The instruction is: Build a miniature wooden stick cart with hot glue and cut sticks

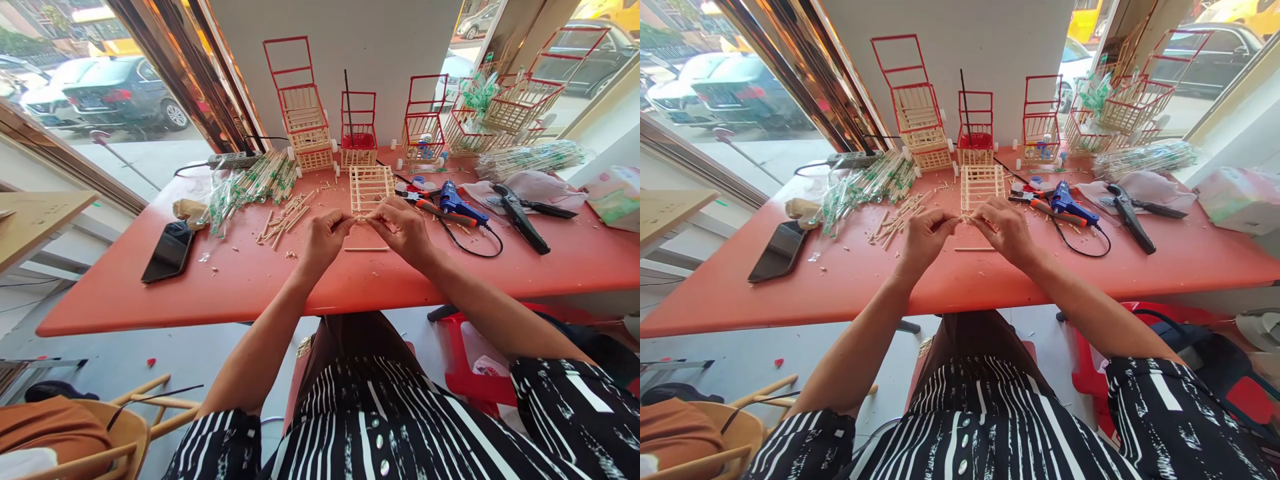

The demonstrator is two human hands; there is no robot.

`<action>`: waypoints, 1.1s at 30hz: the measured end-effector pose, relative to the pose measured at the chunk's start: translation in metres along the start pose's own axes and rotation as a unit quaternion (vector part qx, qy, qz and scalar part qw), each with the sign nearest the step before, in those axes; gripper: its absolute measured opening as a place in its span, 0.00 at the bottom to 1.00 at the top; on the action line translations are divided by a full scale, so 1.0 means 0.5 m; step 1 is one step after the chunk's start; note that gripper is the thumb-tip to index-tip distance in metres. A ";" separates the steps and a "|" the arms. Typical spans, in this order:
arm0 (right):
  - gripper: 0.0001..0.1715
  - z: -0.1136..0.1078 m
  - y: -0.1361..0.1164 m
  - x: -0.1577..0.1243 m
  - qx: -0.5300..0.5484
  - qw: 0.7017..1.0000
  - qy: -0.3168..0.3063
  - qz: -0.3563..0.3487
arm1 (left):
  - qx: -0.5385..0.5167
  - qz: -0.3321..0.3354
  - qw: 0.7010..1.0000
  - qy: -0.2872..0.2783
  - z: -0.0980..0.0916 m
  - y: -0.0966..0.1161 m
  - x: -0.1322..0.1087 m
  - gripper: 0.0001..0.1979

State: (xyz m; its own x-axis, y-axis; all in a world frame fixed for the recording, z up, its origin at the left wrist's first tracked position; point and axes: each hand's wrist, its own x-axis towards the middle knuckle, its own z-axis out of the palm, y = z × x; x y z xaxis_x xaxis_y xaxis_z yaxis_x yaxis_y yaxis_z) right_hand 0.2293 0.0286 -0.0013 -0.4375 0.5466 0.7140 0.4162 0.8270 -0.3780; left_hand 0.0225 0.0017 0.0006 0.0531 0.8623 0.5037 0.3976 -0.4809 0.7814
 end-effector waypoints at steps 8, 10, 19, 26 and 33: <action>0.20 0.002 0.004 0.000 0.003 1.000 0.003 0.001 | 0.028 0.002 1.000 0.001 0.001 0.000 0.000 0.09; 0.21 0.002 0.004 0.000 0.000 1.000 0.000 0.007 | 0.027 0.001 1.000 0.001 0.002 -0.001 0.000 0.09; 0.21 0.001 0.003 0.000 0.003 1.000 0.004 0.000 | 0.007 -0.002 1.000 0.002 0.002 -0.001 0.000 0.08; 0.19 -0.001 0.004 0.000 0.004 1.000 0.000 -0.006 | 0.019 -0.013 1.000 0.000 0.000 0.003 -0.001 0.09; 0.19 0.000 0.003 0.000 0.013 1.000 0.003 -0.012 | 0.022 -0.004 1.000 0.001 0.000 0.000 -0.002 0.08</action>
State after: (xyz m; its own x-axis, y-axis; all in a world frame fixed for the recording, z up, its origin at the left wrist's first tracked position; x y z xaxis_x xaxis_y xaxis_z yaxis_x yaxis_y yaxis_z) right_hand 0.2297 0.0300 -0.0019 -0.4429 0.5256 0.7264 0.3845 0.8432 -0.3757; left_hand 0.0226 0.0008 0.0003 0.0480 0.8657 0.4982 0.4383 -0.4664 0.7683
